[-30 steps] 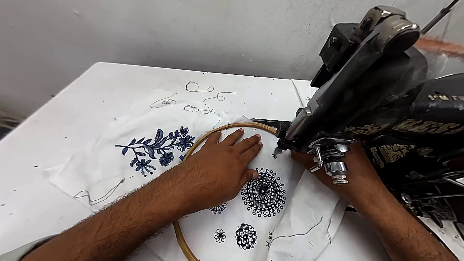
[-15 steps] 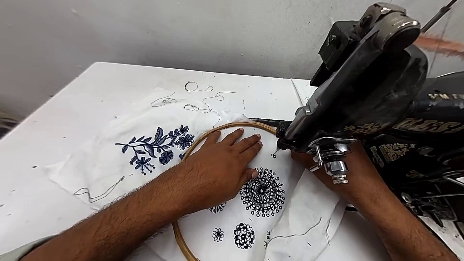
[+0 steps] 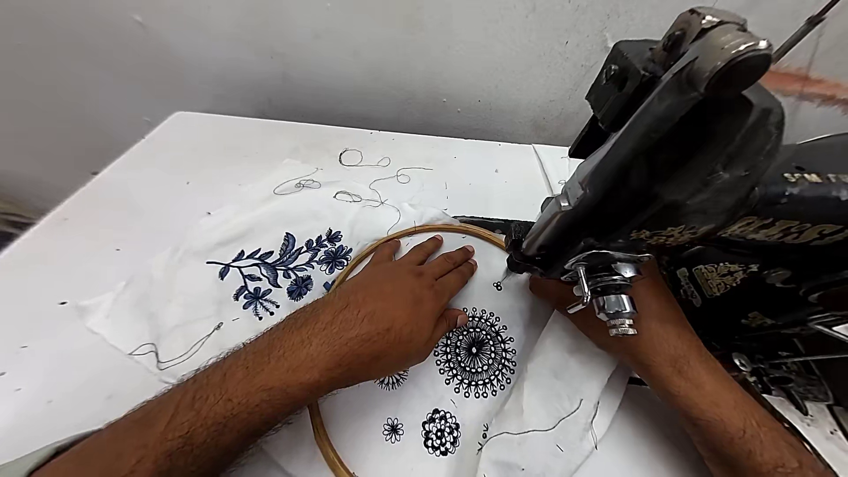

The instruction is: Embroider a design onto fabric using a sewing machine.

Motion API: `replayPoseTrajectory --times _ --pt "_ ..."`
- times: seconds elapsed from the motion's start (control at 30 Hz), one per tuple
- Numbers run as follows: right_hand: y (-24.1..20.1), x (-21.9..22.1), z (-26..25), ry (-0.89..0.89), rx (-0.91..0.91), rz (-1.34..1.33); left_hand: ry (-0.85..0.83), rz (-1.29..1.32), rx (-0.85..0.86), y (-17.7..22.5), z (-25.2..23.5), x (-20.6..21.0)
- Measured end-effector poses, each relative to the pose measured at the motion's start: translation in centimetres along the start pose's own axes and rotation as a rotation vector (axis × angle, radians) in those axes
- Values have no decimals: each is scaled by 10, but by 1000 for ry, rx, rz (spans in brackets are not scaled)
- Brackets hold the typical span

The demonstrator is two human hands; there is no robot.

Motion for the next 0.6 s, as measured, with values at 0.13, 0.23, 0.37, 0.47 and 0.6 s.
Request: replayPoseTrajectory --times 0.13,0.23,0.37,0.47,0.6 --pt "-1 -2 -2 15 -11 -5 15 -2 -2 1 -3 0" --pt "-3 -5 0 15 -13 5 13 -3 4 3 -3 0" --pt "-1 0 -1 3 2 22 2 -1 -3 0 -1 0" --pt "-2 -1 -2 -14 1 34 -2 -10 -9 0 -4 0" --pt "-5 -5 -1 -13 -5 21 -5 -7 -8 3 -3 0"
Point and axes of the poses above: each hand's wrist, its own z-axis away from the middle knuckle, its own x-axis out of the palm, y = z × x, the point moved 7 cm from there along -z, towards the middle knuckle, and after that the axes turned 2 degrees about -z, right-handed, at the moved point
